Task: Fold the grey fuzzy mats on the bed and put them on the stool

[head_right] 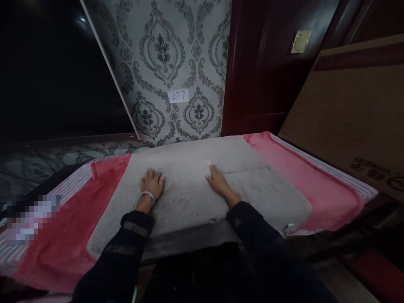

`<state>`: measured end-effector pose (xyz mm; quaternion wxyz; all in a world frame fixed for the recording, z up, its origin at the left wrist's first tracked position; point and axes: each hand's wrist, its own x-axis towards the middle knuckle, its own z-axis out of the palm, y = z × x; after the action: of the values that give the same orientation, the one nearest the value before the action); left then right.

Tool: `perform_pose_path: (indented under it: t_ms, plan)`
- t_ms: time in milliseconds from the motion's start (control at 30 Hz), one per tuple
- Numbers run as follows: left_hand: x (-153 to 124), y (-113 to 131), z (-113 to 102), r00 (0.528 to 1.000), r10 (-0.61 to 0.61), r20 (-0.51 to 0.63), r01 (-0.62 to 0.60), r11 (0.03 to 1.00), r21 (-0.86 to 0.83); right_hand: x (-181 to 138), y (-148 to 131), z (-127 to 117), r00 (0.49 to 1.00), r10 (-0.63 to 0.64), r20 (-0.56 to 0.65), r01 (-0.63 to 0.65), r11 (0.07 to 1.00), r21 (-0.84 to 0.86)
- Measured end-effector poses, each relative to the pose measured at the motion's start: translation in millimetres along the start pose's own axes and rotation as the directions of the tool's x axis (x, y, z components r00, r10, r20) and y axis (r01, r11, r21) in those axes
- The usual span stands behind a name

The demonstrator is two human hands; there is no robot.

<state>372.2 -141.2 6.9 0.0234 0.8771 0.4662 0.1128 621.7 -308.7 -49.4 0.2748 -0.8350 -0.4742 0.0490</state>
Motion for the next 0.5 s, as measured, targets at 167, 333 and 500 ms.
perform_pose_path:
  t_ms: [167,333,500]
  plan:
    - [2.6,-7.3,-7.9,0.984,-0.178,-0.012,0.175,0.976,-0.128,-28.0,5.4,-7.3,0.996,0.083,-0.034,-0.074,0.973,0.218]
    - [6.1,-43.4,-4.2,0.970,-0.241,0.030,0.204,0.742,-0.638,-38.3,-1.0,-15.7,0.979,0.203,-0.003,-0.178,0.863,0.473]
    - [0.5,-80.3,6.6,0.919,-0.383,0.089,0.251,0.397,-0.883,-41.4,-2.3,-26.3,0.957,0.287,0.033,-0.247,0.755,0.607]
